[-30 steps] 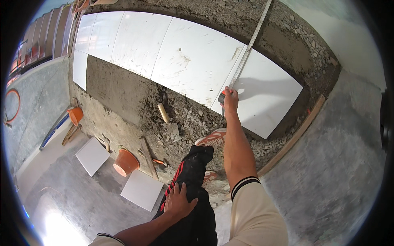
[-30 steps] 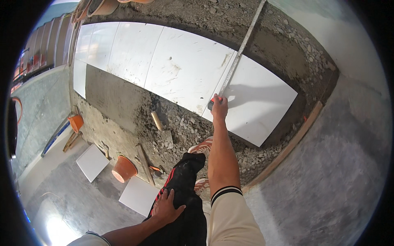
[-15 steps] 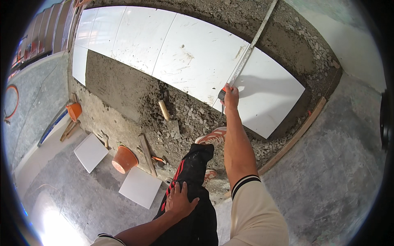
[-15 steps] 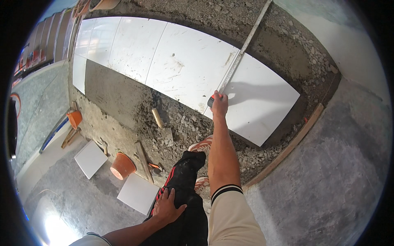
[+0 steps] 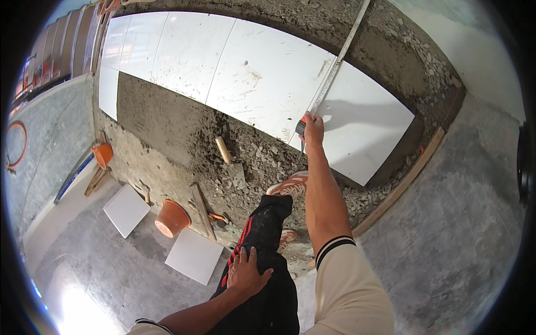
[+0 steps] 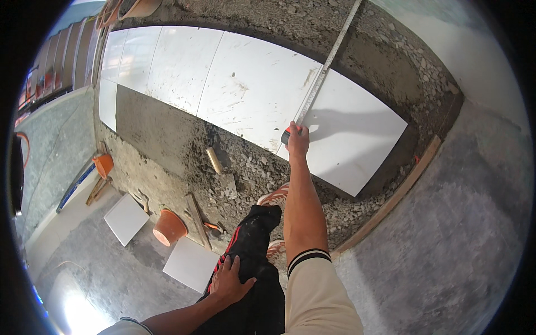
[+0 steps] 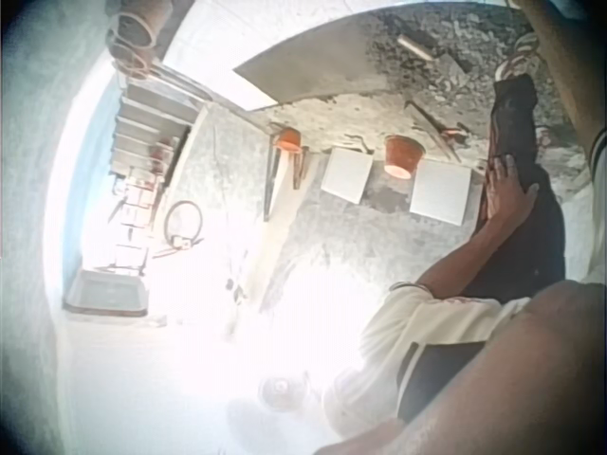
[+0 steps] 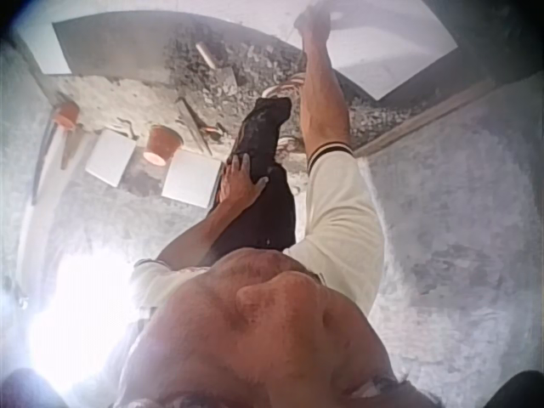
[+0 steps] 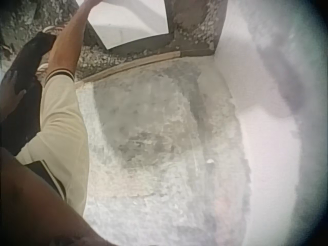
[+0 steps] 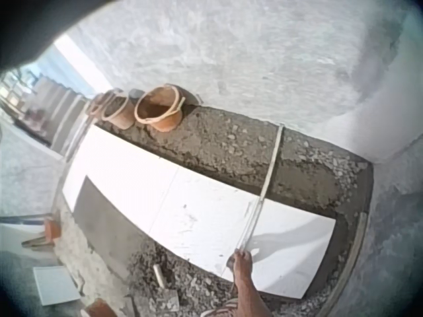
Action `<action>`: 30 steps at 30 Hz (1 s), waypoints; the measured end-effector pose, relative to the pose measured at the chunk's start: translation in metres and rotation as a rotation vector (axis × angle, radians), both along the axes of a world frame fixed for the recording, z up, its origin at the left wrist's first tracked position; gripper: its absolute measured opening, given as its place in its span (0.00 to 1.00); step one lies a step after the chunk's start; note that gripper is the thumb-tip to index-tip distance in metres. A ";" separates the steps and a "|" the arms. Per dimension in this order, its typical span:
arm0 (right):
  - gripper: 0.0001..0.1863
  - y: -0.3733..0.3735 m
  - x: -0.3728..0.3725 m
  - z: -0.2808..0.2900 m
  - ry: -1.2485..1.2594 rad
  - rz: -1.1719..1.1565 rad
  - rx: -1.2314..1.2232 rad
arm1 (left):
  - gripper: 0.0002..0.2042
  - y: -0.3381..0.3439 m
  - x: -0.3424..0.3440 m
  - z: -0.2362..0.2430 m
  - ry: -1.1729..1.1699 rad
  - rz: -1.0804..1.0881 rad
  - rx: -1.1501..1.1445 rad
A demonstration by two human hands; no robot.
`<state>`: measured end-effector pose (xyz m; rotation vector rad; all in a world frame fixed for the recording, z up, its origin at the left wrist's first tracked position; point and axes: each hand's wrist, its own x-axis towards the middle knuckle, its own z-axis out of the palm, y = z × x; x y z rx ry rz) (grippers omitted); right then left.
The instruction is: The person measures and aligns white floor tiles, applies cement with a trowel, places a tile onto the prepared surface, and taps it with a rubber mallet to secure it. The sequence includes measuring, spreading adhesive, positioning the tile, and adjusting it with a mallet.
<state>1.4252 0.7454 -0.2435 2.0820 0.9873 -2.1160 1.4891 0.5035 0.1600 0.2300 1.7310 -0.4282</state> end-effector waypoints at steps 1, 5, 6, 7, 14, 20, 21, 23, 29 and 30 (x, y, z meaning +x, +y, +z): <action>0.31 0.001 0.001 0.000 0.007 0.000 -0.003 | 0.47 0.000 0.000 0.000 0.003 -0.001 0.002; 0.29 0.007 0.011 0.003 0.013 0.019 -0.003 | 0.47 0.001 0.000 0.002 0.001 -0.010 0.003; 0.29 0.010 0.015 0.004 0.010 0.032 0.003 | 0.47 0.002 0.000 0.003 -0.001 -0.009 0.002; 0.29 0.011 0.021 0.006 0.022 0.017 0.004 | 0.47 0.002 0.001 0.004 -0.001 -0.017 0.003; 0.21 0.024 0.093 0.052 0.052 -0.038 0.039 | 0.47 -0.025 0.019 0.004 0.039 -0.063 0.078; 0.22 0.006 0.191 0.140 0.055 0.060 0.064 | 0.46 -0.055 0.046 0.008 0.058 -0.088 0.116; 0.23 -0.010 0.209 0.155 0.049 0.102 0.057 | 0.46 -0.064 0.050 0.011 0.074 -0.084 0.120; 0.21 -0.047 0.264 0.179 0.092 0.102 0.111 | 0.46 -0.079 0.060 0.016 0.099 -0.092 0.170; 0.17 -0.232 0.419 0.310 0.056 0.101 0.080 | 0.46 -0.162 0.088 0.021 0.232 -0.116 0.390; 0.15 -0.251 0.496 0.306 0.045 0.172 0.232 | 0.46 -0.148 0.109 0.015 0.178 -0.144 0.492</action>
